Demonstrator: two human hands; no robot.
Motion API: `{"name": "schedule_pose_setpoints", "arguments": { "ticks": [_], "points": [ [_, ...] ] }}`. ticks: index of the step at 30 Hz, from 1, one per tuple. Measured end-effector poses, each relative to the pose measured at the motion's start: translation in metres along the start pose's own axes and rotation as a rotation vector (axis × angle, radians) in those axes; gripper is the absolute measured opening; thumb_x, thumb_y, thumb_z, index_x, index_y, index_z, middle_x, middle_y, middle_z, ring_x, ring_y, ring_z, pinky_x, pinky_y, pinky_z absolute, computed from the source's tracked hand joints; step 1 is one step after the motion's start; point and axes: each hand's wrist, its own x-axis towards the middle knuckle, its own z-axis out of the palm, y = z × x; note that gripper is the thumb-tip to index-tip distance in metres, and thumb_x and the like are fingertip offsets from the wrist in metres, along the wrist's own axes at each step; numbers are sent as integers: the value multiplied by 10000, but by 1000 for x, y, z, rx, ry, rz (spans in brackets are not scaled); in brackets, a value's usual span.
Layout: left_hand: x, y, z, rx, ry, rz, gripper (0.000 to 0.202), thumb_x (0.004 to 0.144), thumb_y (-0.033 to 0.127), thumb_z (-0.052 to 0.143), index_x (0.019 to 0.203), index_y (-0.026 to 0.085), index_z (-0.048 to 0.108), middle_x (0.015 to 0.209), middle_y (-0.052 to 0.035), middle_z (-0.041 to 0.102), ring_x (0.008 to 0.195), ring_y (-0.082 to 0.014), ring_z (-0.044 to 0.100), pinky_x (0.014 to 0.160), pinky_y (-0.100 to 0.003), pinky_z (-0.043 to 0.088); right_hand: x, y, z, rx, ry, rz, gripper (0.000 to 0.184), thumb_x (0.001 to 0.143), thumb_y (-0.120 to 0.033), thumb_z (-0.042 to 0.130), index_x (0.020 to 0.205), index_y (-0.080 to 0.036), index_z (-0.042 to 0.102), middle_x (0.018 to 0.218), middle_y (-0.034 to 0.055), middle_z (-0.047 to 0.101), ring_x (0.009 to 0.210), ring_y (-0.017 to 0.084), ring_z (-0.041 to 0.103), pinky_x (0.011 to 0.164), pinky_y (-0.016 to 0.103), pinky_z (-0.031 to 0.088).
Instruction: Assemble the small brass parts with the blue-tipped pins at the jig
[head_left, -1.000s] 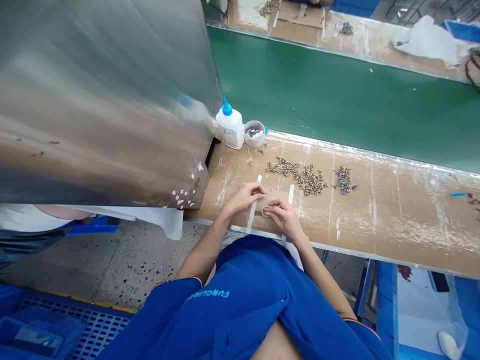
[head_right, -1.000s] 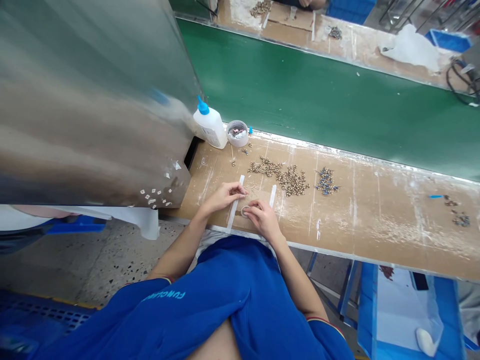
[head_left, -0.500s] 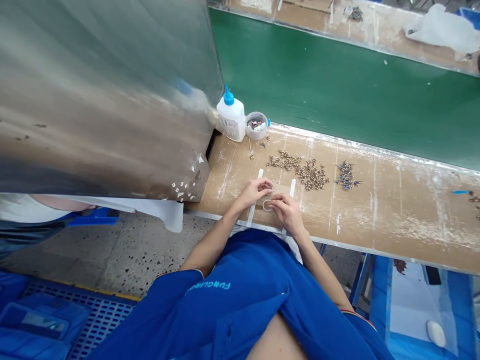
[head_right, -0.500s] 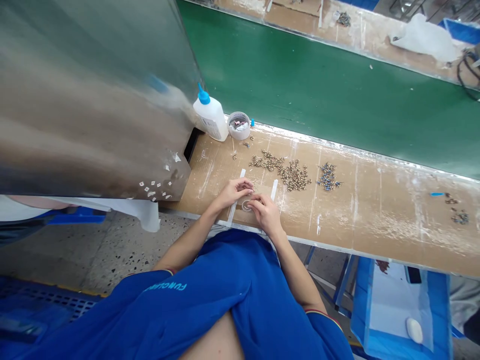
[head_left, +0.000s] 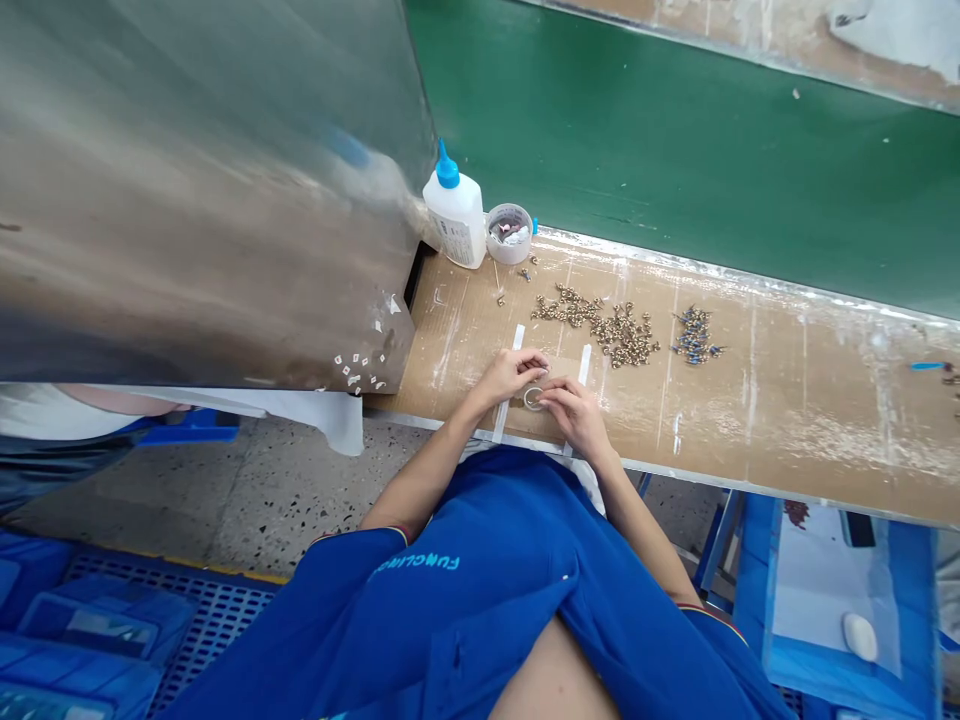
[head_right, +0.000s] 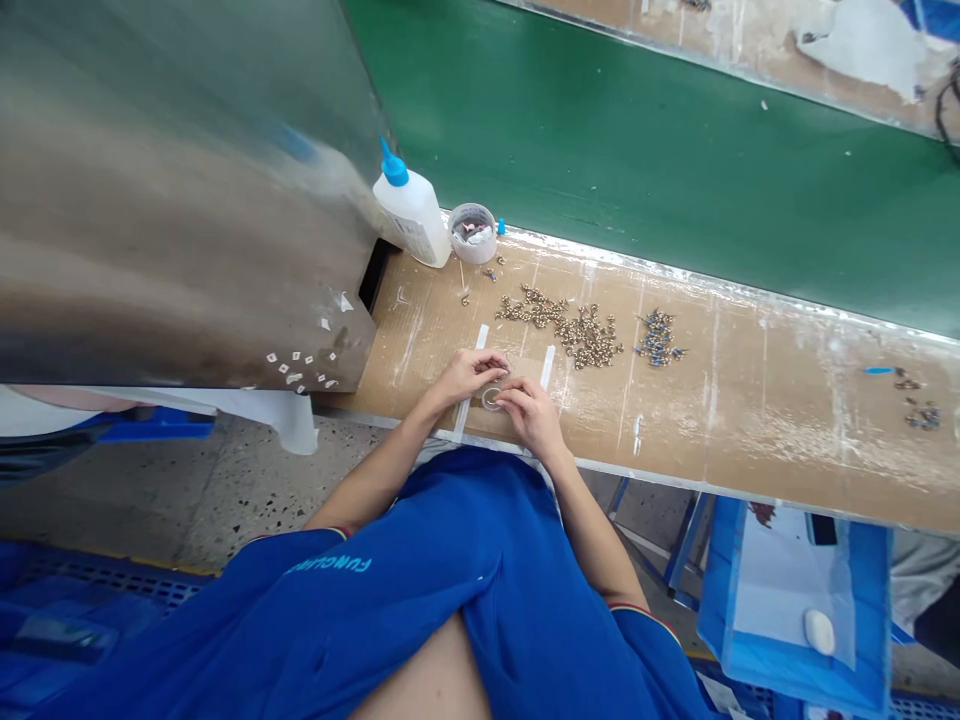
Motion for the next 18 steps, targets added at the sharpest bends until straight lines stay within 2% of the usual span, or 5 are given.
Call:
{"name": "schedule_pose_setpoints", "arguments": {
  "ticks": [3,6,9,13,18],
  "points": [
    [1,-2,1,-9,5,-2,153,860,281,665,912,151,728,865,-51,773,775,-151,710,723,-243,555,3,2,-2,100,114,112,272,1033,-408,581,889,-244,743,938,80,761,901,227,725,790,368,596],
    [2,-3,2,14,4,5,141,851,288,687,868,154,727,797,-32,751,720,-141,680,689,-236,528,8,7,-5,163,266,230,351,1036,-513,549,917,-227,714,860,70,763,792,208,720,708,339,593],
    [2,-3,2,53,12,17,120,844,267,710,842,152,744,794,-30,758,723,-141,683,703,-239,526,15,12,-7,131,369,243,393,1040,-562,517,937,-224,690,820,57,757,748,197,713,700,332,589],
    [2,-1,3,75,34,26,84,842,216,712,850,152,767,842,-40,786,759,-150,708,782,-259,561,24,13,-8,17,385,189,377,1045,-542,514,930,-231,692,848,66,772,785,216,729,735,351,587],
    [2,-1,4,95,47,21,89,847,224,713,857,159,772,862,-46,796,775,-163,718,802,-275,578,27,13,-8,-114,322,141,344,1055,-484,508,917,-235,701,862,69,784,795,225,734,750,355,575]
  ]
}}
